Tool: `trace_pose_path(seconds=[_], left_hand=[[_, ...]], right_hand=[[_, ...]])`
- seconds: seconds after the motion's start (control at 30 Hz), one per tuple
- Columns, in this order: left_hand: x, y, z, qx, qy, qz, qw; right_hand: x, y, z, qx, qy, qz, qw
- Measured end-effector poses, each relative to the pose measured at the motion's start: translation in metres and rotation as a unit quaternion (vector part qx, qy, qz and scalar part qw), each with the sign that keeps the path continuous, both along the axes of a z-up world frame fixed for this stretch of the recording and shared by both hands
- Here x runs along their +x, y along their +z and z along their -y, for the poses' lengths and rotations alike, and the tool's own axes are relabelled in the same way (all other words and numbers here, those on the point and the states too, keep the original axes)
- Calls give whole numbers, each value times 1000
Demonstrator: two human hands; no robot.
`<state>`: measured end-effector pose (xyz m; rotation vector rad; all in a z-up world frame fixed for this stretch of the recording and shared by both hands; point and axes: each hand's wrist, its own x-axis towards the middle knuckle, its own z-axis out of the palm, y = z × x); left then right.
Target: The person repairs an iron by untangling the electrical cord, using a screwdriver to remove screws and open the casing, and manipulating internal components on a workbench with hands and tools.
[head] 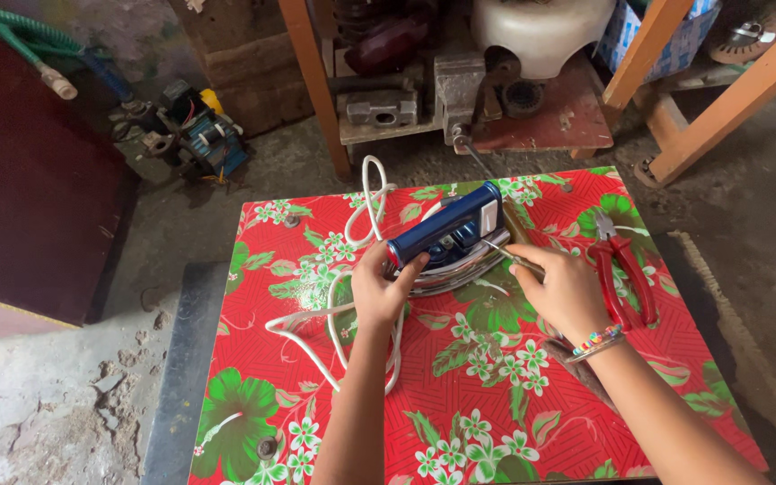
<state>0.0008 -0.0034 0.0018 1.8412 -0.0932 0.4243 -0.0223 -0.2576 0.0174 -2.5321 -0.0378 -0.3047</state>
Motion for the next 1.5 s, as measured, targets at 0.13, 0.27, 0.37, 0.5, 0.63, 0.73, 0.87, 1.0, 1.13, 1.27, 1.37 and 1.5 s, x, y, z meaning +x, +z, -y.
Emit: trace_pose_path(seconds=[0.13,0.27,0.37,0.5,0.63,0.73,0.87,1.0,1.13,1.27,1.37,1.5], left_hand=[[0,-1,-1,-14,-7,-1,1000],[0,-4,-2,-11,-11,20,1000],[1,-5,-1,-22,-18,30,999],[2,-5,-3,8,-2,21,1000],[1,-7,0,-33,-17,10,999],[2,-5,1,-24,-9,12,1000],[1,-4,0,0,-1,13,1000],[1,-4,0,-48,-19,-21,998],[0,-5,-1,-16,-11,19,1000],[1,-6,-1,-22,-13,7,1000],[3,-8,-1,-3,-3,15,1000],[2,-9,-1,4,2,29,1000]], right_hand=[[-3,-1,0,66,15,22,997],[-8,-1,-3,81,-22,-28,996],[-13,0,-3,66,-30,-8,997],[-16,-4,3,130,-34,-23,991],[-10,-14,12,175,25,39,983],[-4,-17,11,183,4,-10,983],[-3,-14,8,191,-16,-53,980],[-5,-9,7,192,-11,-57,980],[-4,-7,5,199,-9,-64,978],[-5,-6,4,179,-6,-59,982],[-4,-7,4,174,-12,-60,983],[-6,-8,2,157,-16,-46,986]])
